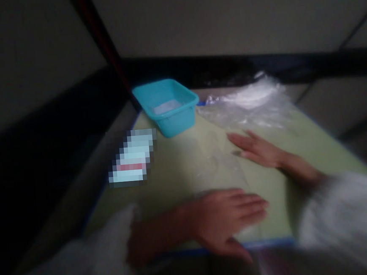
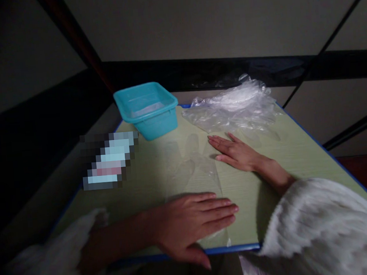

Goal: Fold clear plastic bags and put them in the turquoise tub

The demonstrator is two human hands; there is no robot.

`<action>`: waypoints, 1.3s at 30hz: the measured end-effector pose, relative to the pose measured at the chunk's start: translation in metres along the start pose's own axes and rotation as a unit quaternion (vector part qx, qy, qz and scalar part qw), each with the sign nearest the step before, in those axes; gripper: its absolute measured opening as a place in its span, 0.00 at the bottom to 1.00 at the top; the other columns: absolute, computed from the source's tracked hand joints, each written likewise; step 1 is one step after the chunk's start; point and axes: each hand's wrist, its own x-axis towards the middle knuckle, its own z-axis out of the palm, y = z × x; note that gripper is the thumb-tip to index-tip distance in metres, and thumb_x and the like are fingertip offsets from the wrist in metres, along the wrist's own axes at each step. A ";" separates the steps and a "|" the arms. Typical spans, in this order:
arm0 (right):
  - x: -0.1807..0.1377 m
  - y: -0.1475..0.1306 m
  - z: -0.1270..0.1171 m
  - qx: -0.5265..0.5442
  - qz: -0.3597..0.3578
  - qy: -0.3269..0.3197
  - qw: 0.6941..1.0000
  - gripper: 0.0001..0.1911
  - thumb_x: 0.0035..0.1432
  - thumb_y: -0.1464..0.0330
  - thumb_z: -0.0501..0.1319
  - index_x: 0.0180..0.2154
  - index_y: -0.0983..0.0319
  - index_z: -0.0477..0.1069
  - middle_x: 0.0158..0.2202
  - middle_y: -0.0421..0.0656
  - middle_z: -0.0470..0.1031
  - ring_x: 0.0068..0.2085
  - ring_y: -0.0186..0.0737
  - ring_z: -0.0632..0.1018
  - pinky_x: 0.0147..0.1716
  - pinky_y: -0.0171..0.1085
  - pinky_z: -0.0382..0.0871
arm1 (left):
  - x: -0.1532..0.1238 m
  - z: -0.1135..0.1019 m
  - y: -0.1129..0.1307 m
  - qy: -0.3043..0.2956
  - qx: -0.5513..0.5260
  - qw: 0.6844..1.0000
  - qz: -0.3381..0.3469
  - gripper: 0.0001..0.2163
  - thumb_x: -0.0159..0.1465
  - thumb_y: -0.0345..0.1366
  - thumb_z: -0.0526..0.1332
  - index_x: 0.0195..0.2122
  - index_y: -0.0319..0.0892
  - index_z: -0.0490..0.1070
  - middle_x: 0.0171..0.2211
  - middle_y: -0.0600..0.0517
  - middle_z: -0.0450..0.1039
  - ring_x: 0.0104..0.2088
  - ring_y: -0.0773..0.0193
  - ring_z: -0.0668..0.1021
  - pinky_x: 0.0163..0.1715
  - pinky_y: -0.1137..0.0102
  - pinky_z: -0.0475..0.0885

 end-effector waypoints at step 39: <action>0.098 -0.052 0.006 0.064 -0.112 -0.122 0.984 0.36 0.65 0.49 0.41 0.65 0.65 0.44 0.66 0.50 0.46 0.66 0.44 0.48 0.64 0.49 0.42 | 0.008 0.004 -0.003 -0.004 0.071 0.997 0.038 0.30 0.63 0.52 0.51 0.55 0.29 0.63 0.58 0.40 0.64 0.60 0.50 0.63 0.60 0.61 0.57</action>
